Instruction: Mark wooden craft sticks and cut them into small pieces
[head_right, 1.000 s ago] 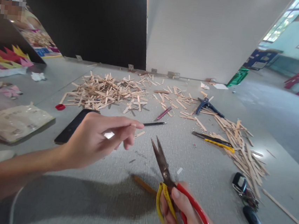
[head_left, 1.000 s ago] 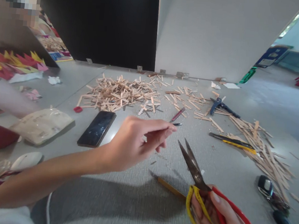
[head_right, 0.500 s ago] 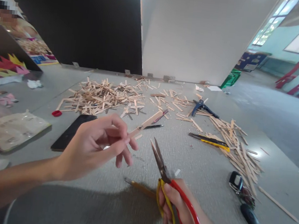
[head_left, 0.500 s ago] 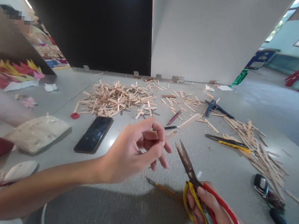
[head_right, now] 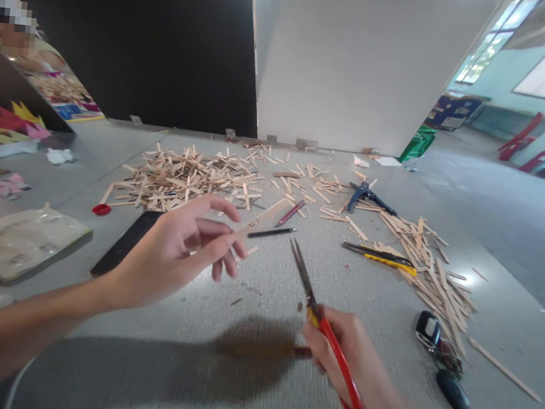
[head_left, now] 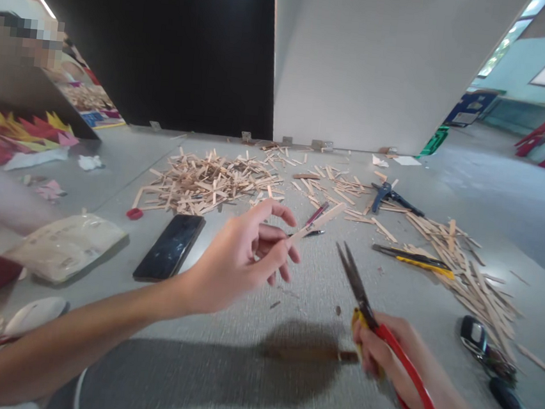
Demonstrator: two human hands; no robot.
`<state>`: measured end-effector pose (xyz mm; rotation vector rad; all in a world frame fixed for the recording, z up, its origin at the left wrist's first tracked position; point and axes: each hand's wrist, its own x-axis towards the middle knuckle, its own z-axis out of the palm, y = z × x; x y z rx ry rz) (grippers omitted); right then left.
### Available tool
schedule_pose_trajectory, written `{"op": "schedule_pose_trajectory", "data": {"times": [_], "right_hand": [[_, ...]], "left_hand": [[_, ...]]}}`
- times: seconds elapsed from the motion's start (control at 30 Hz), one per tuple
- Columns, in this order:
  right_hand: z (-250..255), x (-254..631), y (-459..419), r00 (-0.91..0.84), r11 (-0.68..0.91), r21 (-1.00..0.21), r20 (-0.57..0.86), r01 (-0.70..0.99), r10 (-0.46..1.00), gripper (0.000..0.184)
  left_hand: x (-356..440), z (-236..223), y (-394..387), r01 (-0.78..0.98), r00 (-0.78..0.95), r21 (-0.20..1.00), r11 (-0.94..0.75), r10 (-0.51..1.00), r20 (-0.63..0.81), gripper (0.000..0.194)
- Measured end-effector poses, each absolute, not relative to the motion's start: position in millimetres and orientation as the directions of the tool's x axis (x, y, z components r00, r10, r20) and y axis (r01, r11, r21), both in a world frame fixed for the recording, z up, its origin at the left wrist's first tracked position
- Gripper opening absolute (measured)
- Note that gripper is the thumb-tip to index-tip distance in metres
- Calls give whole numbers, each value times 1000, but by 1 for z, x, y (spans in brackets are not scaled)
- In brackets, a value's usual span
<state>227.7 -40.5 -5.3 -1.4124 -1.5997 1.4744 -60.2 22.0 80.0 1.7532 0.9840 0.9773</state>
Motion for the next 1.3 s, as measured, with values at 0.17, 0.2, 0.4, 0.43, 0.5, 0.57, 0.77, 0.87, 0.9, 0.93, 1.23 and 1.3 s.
{"op": "schedule_pose_trajectory", "data": {"times": [0.17, 0.2, 0.4, 0.43, 0.5, 0.57, 0.77, 0.87, 0.9, 0.93, 1.23, 1.3], "right_hand": [[-2, 251, -6, 56, -34, -319, 59, 947, 997, 21], [-6, 256, -1, 70, -53, -237, 66, 970, 995, 19], [-27, 284, 8, 4, 3, -44, 168, 999, 986, 24], [-29, 286, 8, -3, 8, -29, 181, 1000, 983, 24], [-32, 290, 8, -10, 13, -14, 189, 1000, 982, 28], [-33, 290, 7, -14, 20, -26, 185, 999, 983, 33], [-25, 280, 7, -18, 70, -147, 328, 987, 944, 36], [-22, 272, 6, -47, 130, -170, 425, 977, 904, 39], [-22, 269, 5, -67, 158, -176, 435, 972, 898, 40], [-23, 267, 4, -87, 184, -184, 437, 966, 895, 40], [-36, 251, 0, -313, 413, -101, 499, 905, 808, 33], [-37, 251, -1, -301, 394, -89, 502, 915, 811, 32]], "left_hand": [[-76, 68, 56, 679, 399, 615, -402, 905, 151, 23], [-78, 65, 63, 739, 409, 561, -372, 910, 64, 27], [-90, 47, 85, 828, 510, 427, -363, 804, -305, 18], [-90, 45, 86, 827, 518, 423, -369, 792, -323, 17], [-87, 39, 87, 827, 527, 414, -379, 780, -338, 15], [-83, 33, 86, 832, 523, 401, -384, 784, -333, 12], [-74, 19, 84, 847, 499, 350, -400, 825, -265, 10], [-73, 17, 83, 828, 534, 356, -434, 804, -262, 10], [-74, 18, 83, 822, 544, 358, -442, 797, -264, 12], [-74, 18, 83, 819, 550, 358, -449, 791, -267, 12], [-79, 14, 84, 832, 536, 310, -461, 812, -231, 15], [-82, 12, 86, 837, 525, 296, -459, 826, -203, 17]]}}
